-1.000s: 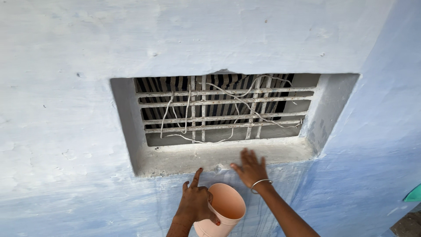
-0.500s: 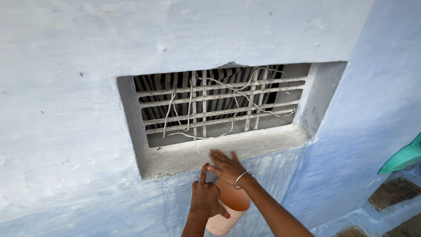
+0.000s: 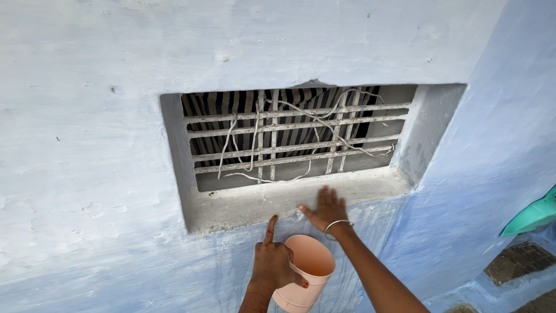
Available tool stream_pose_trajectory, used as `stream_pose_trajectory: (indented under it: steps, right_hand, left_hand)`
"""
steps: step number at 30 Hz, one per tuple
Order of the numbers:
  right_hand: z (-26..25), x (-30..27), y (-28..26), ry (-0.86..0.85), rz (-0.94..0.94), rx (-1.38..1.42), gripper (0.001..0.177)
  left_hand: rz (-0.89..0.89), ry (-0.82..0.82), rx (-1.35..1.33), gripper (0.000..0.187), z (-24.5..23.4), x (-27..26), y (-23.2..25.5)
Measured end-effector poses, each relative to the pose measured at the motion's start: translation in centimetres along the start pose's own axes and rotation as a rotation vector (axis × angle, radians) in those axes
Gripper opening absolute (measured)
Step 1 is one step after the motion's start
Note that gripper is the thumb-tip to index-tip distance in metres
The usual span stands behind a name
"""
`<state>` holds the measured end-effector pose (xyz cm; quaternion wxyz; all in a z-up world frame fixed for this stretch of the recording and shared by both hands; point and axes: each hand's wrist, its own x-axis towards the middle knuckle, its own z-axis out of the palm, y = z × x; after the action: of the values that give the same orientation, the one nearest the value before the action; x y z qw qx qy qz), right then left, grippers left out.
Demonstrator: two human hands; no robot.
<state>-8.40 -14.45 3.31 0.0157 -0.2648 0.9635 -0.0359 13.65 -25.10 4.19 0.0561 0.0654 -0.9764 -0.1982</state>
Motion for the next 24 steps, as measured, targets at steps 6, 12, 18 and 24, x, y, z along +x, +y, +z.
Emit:
stream_pose_trajectory:
  steps: [6, 12, 18, 24]
  right_hand:
    - [-1.5, -3.8, -1.6, 0.118, -0.405, 0.407, 0.058]
    - [-0.4, -7.6, -0.5, -0.547, -0.106, 0.504, 0.019]
    - [6.0, -7.3, -1.8, -0.878, -0.096, 0.542, 0.018]
    - [9.6, -7.7, -2.3, -0.891, 0.009, 0.476, 0.020]
  left_hand:
    - [-0.007, -0.020, 0.033, 0.051, 0.8, -0.2, -0.4]
    - [-0.009, -0.047, 0.060, 0.047, 0.5, -0.5, 0.2]
    - [0.142, -0.003, 0.093, 0.050, 0.1, -1.3, 0.4]
    - [0.280, 0.024, 0.087, 0.055, 2.5, -2.5, 1.3]
